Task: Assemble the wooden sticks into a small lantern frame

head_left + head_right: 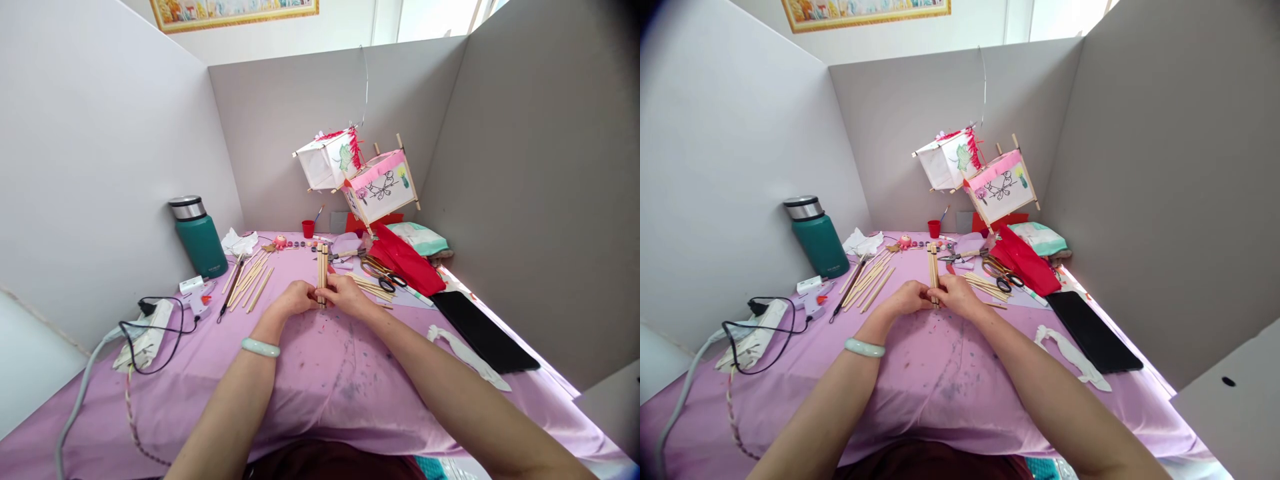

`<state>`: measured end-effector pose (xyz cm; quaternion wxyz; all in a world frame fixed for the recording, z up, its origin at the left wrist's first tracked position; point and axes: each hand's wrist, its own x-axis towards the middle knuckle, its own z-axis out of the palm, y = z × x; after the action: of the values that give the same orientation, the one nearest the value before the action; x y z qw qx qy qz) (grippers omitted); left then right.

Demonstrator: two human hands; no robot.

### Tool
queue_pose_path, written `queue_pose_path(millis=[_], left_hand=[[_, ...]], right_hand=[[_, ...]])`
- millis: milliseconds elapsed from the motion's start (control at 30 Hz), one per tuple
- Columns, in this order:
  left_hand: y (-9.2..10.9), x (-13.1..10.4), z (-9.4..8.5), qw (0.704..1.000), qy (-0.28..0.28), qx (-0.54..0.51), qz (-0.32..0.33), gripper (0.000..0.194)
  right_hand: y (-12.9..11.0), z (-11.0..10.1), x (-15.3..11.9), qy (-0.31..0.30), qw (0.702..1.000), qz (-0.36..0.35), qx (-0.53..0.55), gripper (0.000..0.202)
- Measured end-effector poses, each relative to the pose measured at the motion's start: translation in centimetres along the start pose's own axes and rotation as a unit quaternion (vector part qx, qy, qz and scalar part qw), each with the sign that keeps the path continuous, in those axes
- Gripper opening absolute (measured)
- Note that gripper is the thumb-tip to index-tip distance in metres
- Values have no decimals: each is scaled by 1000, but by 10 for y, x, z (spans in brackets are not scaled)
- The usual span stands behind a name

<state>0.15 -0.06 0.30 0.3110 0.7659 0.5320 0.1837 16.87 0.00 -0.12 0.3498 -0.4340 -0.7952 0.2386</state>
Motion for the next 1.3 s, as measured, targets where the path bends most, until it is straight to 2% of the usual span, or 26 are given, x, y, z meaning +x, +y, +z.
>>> queue_pose_path(millis=[200, 367, 600, 733, 800, 867, 900, 967, 1000, 1033, 1100, 1133, 1200, 1300], left_hand=[[1, 1, 3, 999, 26, 29, 15, 16], [0, 1, 2, 997, 37, 60, 26, 20], [6, -1, 2, 997, 33, 63, 12, 21], [5, -2, 1, 999, 16, 45, -3, 19], [1, -1, -1, 999, -23, 13, -25, 16], [0, -2, -5, 998, -19, -25, -48, 17], [2, -3, -8, 997, 16, -48, -51, 19], [11, -6, -14, 985, 132, -111, -18, 20], [19, -8, -16, 970, 181, -159, 24, 20], [27, -10, -19, 956, 189, -211, 74, 22], [46, -11, -21, 929, 170, -290, 157, 27], [53, -10, -22, 921, 160, -312, 171, 28], [61, -5, -20, 910, 130, -358, 164, 28], [56, 7, -13, 878, 54, -448, 158, 35]], right_hand=[[-1, 1, -1, -2, 998, 43, 46, 14], [-1, 1, -2, -4, 995, 43, 87, 13], [-1, 1, -2, 12, 998, 37, 53, 14], [1, 1, -1, -3, 998, 31, 45, 14], [3, 1, 0, -14, 998, 30, 58, 15], [5, 1, 0, -25, 996, 34, 83, 14], [5, 1, 0, -29, 994, 38, 96, 13], [4, 2, -1, -31, 992, 45, 111, 13], [3, 2, -1, -29, 992, 48, 111, 13], [3, 2, -1, -28, 993, 48, 108, 13], [1, 1, -2, -26, 993, 52, 106, 14], [1, 0, -2, -25, 992, 58, 109, 14], [0, 0, -2, -24, 991, 68, 114, 16], [0, 1, -2, -28, 990, 70, 121, 15]])
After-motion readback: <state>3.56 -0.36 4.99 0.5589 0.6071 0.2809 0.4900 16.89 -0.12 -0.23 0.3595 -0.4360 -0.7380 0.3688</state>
